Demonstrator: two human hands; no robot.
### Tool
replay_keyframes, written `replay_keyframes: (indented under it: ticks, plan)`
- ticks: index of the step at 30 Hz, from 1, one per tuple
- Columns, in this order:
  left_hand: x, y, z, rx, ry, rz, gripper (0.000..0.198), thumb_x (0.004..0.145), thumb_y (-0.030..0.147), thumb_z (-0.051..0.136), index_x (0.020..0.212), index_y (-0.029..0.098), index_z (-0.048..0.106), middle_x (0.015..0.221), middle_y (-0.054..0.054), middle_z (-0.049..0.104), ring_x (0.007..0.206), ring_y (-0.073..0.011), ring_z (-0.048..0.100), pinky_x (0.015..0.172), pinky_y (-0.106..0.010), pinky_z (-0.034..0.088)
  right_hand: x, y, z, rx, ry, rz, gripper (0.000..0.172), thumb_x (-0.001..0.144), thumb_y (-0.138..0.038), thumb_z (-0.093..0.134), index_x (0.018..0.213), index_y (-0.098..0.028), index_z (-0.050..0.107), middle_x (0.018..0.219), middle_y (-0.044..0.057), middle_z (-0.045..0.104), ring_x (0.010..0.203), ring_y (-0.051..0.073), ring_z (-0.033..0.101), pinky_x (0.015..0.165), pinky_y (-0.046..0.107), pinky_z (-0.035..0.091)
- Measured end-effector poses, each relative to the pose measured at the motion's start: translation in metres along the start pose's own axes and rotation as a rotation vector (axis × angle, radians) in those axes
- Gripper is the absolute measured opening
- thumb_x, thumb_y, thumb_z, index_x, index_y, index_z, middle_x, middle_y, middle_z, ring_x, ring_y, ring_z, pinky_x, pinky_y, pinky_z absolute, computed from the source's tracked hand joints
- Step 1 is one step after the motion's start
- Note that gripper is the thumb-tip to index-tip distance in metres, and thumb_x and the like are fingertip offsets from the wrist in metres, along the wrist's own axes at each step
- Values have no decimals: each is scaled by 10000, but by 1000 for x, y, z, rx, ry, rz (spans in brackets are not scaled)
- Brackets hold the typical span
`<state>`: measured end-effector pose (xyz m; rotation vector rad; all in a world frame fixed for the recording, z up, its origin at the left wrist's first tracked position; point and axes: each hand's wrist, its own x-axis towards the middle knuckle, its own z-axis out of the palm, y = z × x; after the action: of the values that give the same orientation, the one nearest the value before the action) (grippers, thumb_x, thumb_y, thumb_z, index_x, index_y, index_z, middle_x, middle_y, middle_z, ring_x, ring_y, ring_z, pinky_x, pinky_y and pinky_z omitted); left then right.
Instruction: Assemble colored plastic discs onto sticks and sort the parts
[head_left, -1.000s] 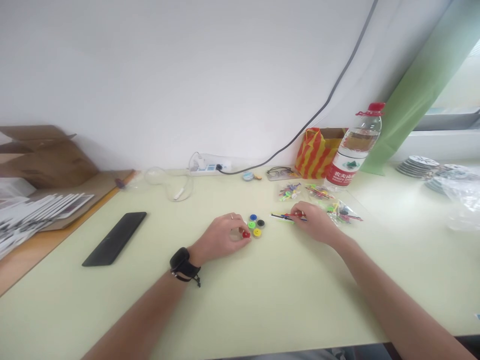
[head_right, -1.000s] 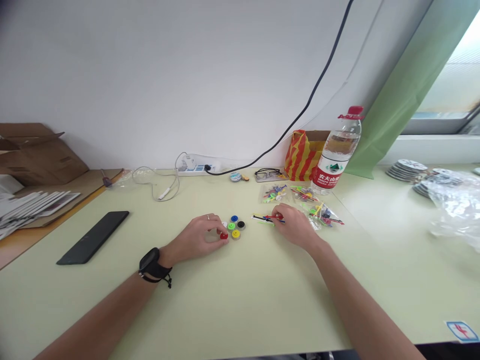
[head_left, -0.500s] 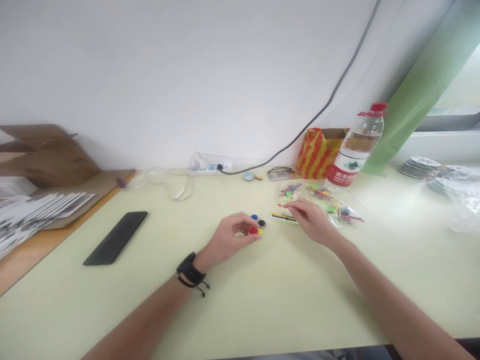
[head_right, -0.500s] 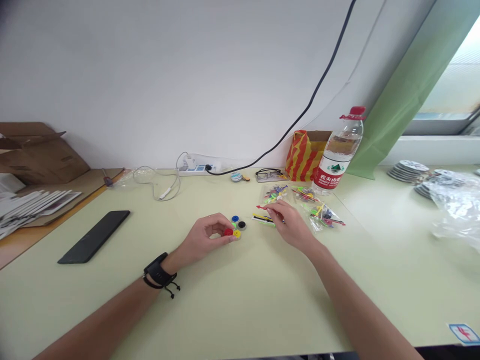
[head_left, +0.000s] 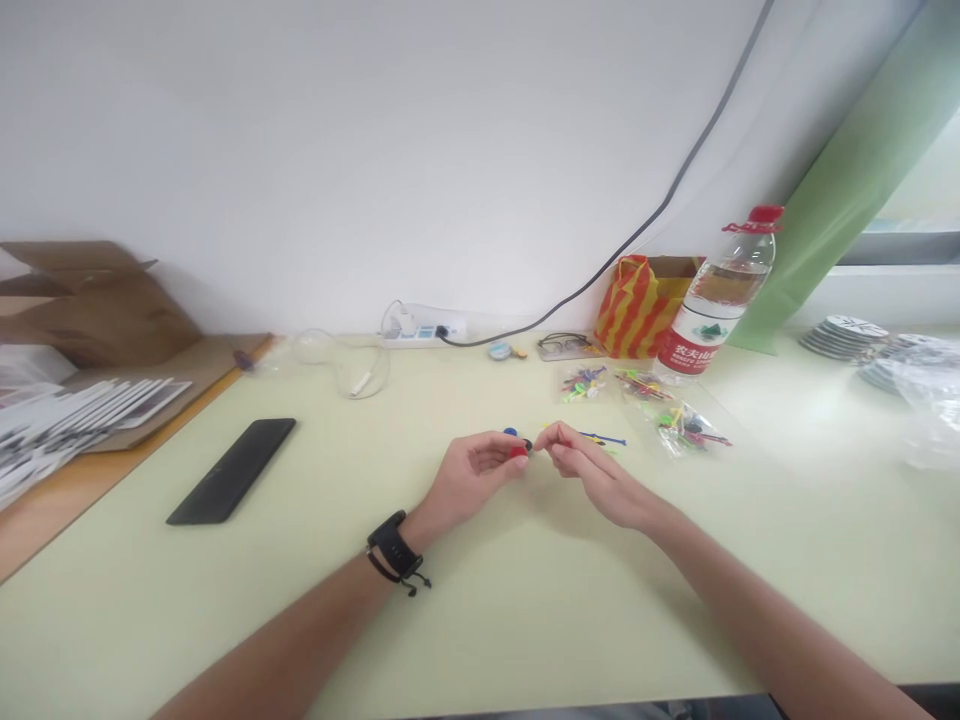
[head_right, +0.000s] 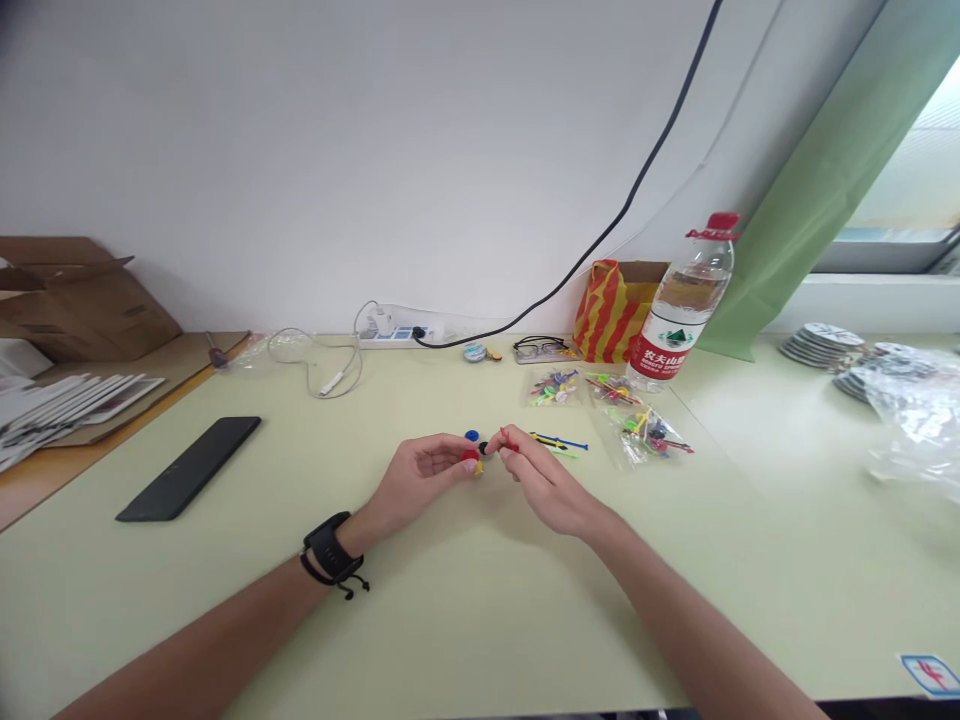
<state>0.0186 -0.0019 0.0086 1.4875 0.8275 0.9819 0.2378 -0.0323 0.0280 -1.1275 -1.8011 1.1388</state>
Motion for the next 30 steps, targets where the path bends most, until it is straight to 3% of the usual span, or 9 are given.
replay_keyframes:
  ticks: [3, 7, 11, 14, 18, 21, 24, 27, 30]
  plan:
    - [0, 2, 0, -6, -15, 10, 275, 835, 373, 813, 982, 144, 776, 998, -111, 782, 908, -230, 743, 909, -398, 621, 4, 4, 1, -53, 64, -29, 346, 1072, -487, 320, 1073, -242, 565, 769, -17, 421, 708, 172, 422, 692, 311, 395]
    - [1, 3, -2, -55, -26, -4, 316, 815, 387, 831, 1003, 139, 778, 967, -109, 786, 877, -228, 749, 877, -401, 635, 6, 9, -1, -69, 127, -1, 313, 1035, -538, 402, 1048, -250, 525, 722, -31, 415, 637, 165, 384, 598, 291, 353]
    - [2, 0, -2, -77, 5, -10, 338, 833, 391, 814, 1061, 144, 772, 999, -108, 787, 831, -211, 749, 849, -392, 643, 6, 11, -4, 69, 150, 8, 277, 1050, -439, 300, 908, -245, 436, 718, -30, 391, 614, 159, 364, 584, 286, 355]
    - [1, -2, -1, -70, 15, -15, 362, 818, 370, 831, 1100, 153, 766, 1031, -105, 785, 893, -221, 749, 879, -394, 638, 6, 8, -6, -21, 222, -40, 264, 1025, -353, 351, 863, -233, 521, 783, 3, 474, 708, 176, 450, 668, 310, 410]
    - [-1, -3, -1, -36, 8, -2, 412, 786, 330, 860, 1151, 170, 752, 1113, -102, 775, 1000, -240, 737, 943, -409, 620, 4, 1, -4, -97, 183, -112, 362, 1011, -286, 366, 1130, -267, 708, 938, 35, 527, 909, 208, 543, 861, 362, 460]
    - [-1, -3, -1, -16, -11, 12, 417, 797, 319, 853, 1171, 169, 747, 1131, -105, 774, 1009, -240, 736, 971, -420, 609, 2, 0, 0, -93, 129, -121, 454, 1046, -303, 313, 1336, -292, 661, 949, 37, 493, 920, 212, 549, 913, 392, 465]
    - [-2, -2, 0, 1, -31, 27, 399, 805, 318, 845, 1161, 163, 750, 1126, -106, 777, 1014, -246, 737, 985, -427, 604, 2, 2, 6, -112, 149, -150, 446, 1071, -350, 301, 1383, -295, 615, 1005, 57, 526, 976, 229, 554, 946, 402, 466]
    - [-2, -2, 2, -4, -37, 32, 391, 804, 317, 846, 1151, 163, 751, 1135, -106, 778, 1041, -258, 738, 989, -427, 603, 1, 2, 12, -125, 146, -193, 415, 1078, -350, 318, 1445, -313, 508, 1185, 86, 568, 1117, 245, 545, 1017, 410, 447]
    - [-3, -1, 3, 1, -23, 32, 399, 799, 323, 849, 1157, 172, 754, 1149, -102, 778, 1050, -266, 742, 987, -426, 605, 1, 1, 16, -157, 99, -200, 400, 1084, -336, 317, 1461, -301, 446, 1207, 99, 574, 1106, 244, 549, 1002, 412, 451]
